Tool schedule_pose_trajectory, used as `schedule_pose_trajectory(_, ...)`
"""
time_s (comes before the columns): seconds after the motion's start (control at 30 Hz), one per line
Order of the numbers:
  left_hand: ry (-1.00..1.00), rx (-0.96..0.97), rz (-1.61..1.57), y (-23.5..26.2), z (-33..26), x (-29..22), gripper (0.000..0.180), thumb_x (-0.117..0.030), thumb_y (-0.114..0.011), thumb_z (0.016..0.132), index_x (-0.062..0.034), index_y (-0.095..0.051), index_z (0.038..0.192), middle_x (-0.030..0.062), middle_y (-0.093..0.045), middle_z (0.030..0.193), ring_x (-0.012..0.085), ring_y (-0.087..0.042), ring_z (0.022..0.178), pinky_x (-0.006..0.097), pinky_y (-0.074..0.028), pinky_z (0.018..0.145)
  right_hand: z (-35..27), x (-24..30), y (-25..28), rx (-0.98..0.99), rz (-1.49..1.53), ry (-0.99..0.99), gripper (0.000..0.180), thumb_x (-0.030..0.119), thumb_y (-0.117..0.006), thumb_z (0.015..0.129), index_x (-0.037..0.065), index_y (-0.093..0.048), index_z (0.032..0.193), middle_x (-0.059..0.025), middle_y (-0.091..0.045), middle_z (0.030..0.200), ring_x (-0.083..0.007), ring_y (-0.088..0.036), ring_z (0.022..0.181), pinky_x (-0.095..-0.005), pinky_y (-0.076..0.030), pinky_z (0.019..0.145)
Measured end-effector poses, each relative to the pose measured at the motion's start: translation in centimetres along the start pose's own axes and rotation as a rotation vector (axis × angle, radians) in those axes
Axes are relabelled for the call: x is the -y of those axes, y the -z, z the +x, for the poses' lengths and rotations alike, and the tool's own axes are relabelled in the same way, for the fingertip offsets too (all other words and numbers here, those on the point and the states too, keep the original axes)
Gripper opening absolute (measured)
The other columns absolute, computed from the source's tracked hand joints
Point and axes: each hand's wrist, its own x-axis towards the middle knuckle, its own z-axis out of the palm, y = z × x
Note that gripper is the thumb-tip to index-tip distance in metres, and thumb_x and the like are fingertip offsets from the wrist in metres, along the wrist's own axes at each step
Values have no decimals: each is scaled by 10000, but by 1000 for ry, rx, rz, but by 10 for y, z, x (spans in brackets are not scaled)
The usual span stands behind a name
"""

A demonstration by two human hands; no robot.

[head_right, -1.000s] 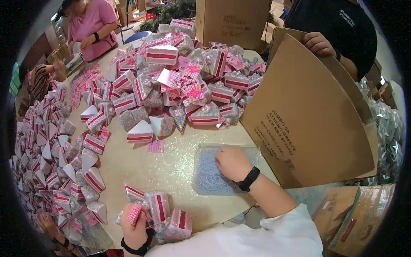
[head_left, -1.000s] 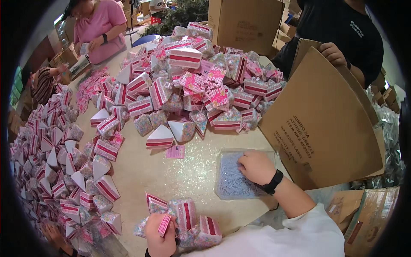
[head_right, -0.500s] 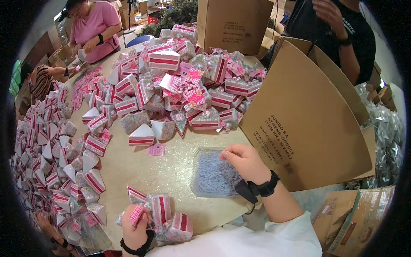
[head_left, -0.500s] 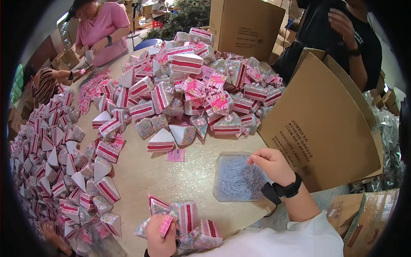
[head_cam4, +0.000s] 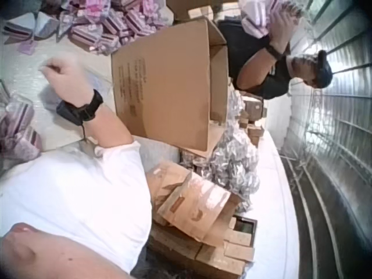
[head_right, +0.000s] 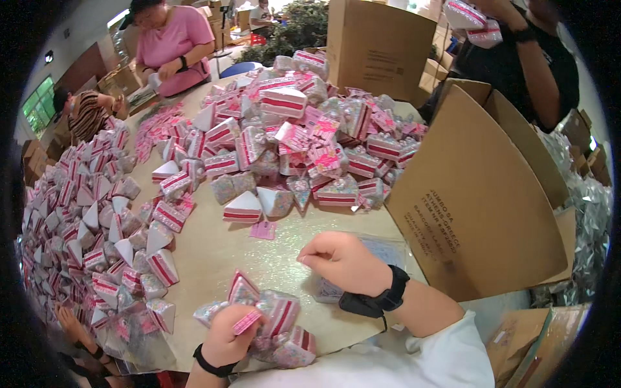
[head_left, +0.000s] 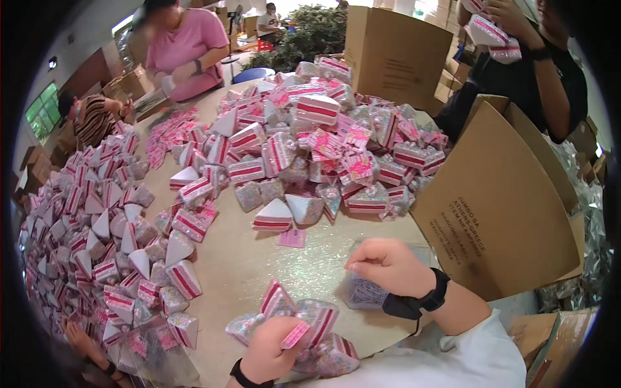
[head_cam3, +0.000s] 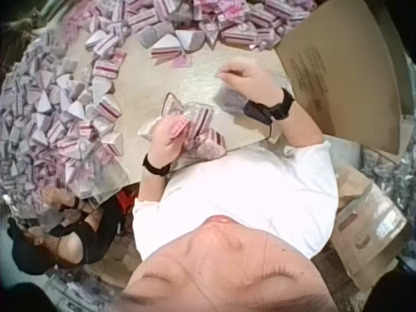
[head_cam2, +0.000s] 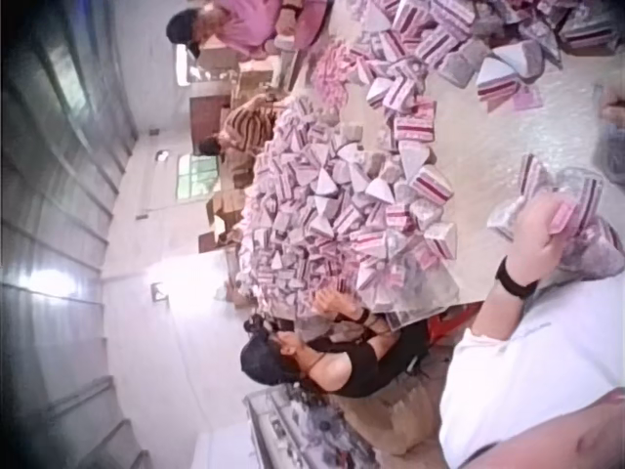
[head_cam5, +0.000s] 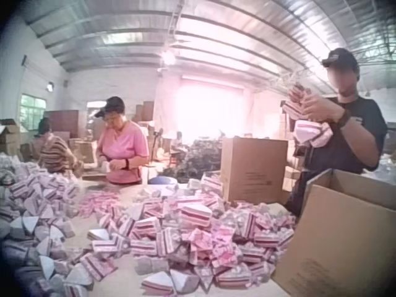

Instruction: Packaging small decorative triangle-shaped items into plastic bags and boxes.

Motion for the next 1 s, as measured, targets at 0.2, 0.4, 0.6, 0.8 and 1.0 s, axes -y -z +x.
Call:
schedule_pose_trajectory(0.2, -93, 111, -123, -1, 11, -2, 286, 15, -577, 808, 2, -590, 1093, 215, -455, 1300, 345, -527, 1087, 337, -432, 907, 23, 24, -39, 233, -98, -28, 139, 110, -624, 848, 2, -671, 921, -110, -646, 815, -192, -604, 733, -301, -482, 668)
schedule_pose_trajectory(0.4, -76, 98, -69, -2, 8, 7, 354, -8, -586, 778, 11, -578, 1132, 205, -541, 1165, 363, -540, 1059, 382, -442, 911, 27, 25, -65, 251, -187, 200, 121, 77, -631, 841, 16, -683, 931, -109, -640, 773, -188, -616, 737, -298, -482, 631)
schedule_pose_trajectory(0.6, -46, 49, -41, 1, 3, 5, 317, -14, -543, 816, 12, -590, 1128, 169, -606, 1088, 325, -578, 1024, 376, -461, 886, 20, 23, -72, 162, 46, -41, 125, 74, -611, 865, 17, -681, 951, -61, -644, 741, -107, -557, 623, -271, -458, 562)
schedule_pose_trajectory(0.8, -71, 100, -51, 1, 5, 3, 306, 15, -520, 804, 17, -598, 1100, 174, -611, 1075, 331, -589, 999, 380, -466, 878, 20, 18, -68, 101, 378, -331, 166, 133, -572, 916, 4, -667, 959, -11, -615, 726, -45, -508, 624, -230, -419, 540)
schedule_pose_trajectory(1.0, -118, 65, -68, 1, 0, 6, 290, 29, -524, 794, 21, -602, 1074, 178, -614, 1049, 346, -587, 991, 382, -466, 874, 34, -2, -51, 82, 755, -406, 163, 149, -542, 923, 10, -618, 960, -8, -573, 788, -89, -526, 662, -213, -419, 632)
